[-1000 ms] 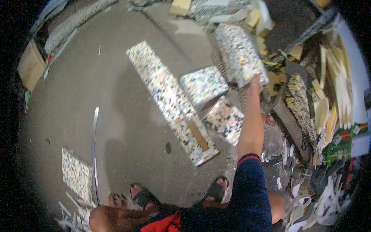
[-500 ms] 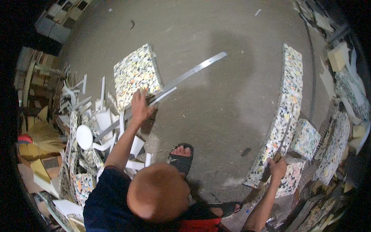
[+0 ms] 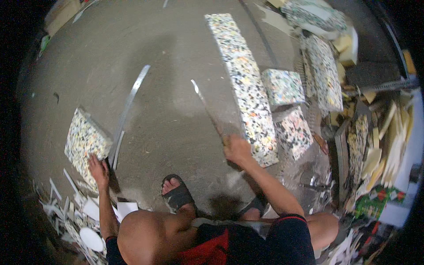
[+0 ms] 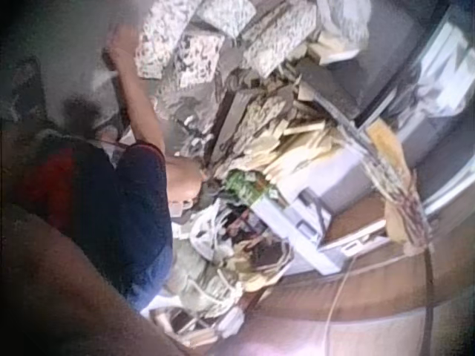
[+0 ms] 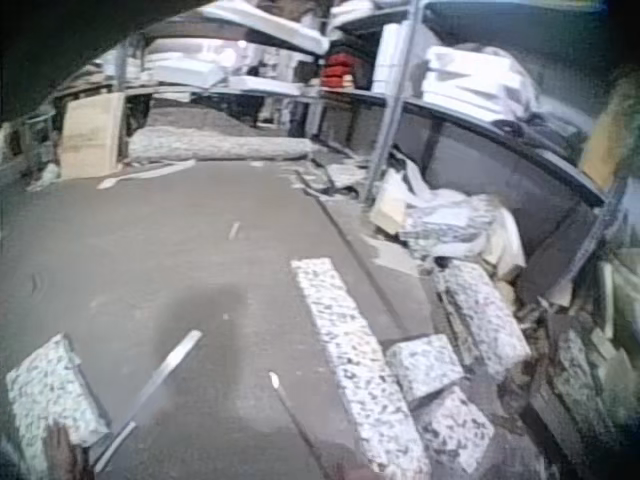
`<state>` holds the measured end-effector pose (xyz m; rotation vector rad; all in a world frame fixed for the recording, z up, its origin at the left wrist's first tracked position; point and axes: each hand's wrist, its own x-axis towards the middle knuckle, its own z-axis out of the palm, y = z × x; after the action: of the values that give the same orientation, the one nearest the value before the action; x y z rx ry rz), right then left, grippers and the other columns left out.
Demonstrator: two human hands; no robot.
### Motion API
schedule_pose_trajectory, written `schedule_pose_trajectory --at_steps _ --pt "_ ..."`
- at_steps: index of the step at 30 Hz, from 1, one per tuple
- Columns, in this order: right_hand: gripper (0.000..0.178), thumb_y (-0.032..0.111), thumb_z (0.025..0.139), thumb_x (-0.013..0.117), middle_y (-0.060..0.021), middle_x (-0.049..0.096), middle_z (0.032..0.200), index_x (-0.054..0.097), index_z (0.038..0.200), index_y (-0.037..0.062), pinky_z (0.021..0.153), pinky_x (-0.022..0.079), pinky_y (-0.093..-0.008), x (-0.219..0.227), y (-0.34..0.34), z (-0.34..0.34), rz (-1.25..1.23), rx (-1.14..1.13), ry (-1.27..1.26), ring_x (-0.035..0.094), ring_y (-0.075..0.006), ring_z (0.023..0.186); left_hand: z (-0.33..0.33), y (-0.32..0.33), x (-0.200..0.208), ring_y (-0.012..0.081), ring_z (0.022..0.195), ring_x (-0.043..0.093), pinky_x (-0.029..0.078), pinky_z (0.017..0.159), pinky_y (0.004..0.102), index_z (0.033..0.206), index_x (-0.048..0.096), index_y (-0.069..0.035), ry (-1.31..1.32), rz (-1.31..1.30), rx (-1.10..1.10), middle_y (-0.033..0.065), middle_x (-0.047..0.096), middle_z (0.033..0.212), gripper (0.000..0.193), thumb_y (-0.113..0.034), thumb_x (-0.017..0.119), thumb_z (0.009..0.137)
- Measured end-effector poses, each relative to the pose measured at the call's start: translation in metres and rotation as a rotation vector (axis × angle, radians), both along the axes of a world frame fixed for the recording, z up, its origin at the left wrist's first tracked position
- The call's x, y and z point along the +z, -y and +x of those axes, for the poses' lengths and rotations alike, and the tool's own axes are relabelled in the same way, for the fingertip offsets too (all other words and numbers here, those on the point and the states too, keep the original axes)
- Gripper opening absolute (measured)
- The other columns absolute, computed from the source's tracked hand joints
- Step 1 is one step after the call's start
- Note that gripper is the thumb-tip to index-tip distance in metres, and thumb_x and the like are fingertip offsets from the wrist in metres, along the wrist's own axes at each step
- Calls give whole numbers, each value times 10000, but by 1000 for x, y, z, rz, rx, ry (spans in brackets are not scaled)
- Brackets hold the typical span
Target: The person measures and marks a speckled composite tile with a metal ruler and blue marker, then uses a utility knife to score and snap the tile along the marked line. The cut piece is set aside on the floor.
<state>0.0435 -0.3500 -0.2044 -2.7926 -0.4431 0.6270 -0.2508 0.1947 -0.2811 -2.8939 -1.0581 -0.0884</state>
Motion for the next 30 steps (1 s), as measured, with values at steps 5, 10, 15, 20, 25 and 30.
schedule_pose_trajectory --at_steps 5,10,15,20,25,30 --pt "455 294 827 710 -304 664 951 542 1087 -40 796 542 -542 -25 2 -41 -22 16 -102 666 -478 930 10 -44 51 433 1241 567 435 1061 476 1391 508 59 361 275 -205 267 585 1355 446 -140 574 998" --pt "469 308 824 724 -282 677 950 559 1105 -29 793 547 -536 -25 12 -40 -92 -63 -107 673 -465 906 78 32 179 384 1033 665 516 932 451 1351 548 48 417 3 -138 249 664 1174 382 -137 561 1016" --pt "476 330 804 754 -251 702 951 591 1076 -26 762 549 -525 -29 27 -27 -128 -175 -34 683 -450 870 149 196 164 410 1261 570 471 1061 500 1306 566 44 213 33 -654 250 580 1358 480 -74 669 852" --pt "478 328 797 774 -282 695 885 590 1055 -29 705 551 -522 -39 17 -19 -69 -143 74 685 -473 797 171 288 51 398 1217 509 436 963 528 1340 540 -54 110 -323 -758 244 460 1463 624 -282 778 810" --pt "460 330 827 763 -276 685 930 585 1061 -23 712 541 -512 -28 17 -21 -92 -166 60 676 -455 862 148 265 44 451 1361 427 325 1111 588 1323 585 -32 381 -469 -434 272 445 1478 621 -323 786 812" --pt "433 309 873 731 -251 657 982 601 1118 -24 756 528 -497 -13 -2 -18 -16 -95 239 650 -451 887 139 200 23 400 1186 567 447 1005 466 1363 527 73 430 -637 307 279 574 1288 679 -325 742 856"
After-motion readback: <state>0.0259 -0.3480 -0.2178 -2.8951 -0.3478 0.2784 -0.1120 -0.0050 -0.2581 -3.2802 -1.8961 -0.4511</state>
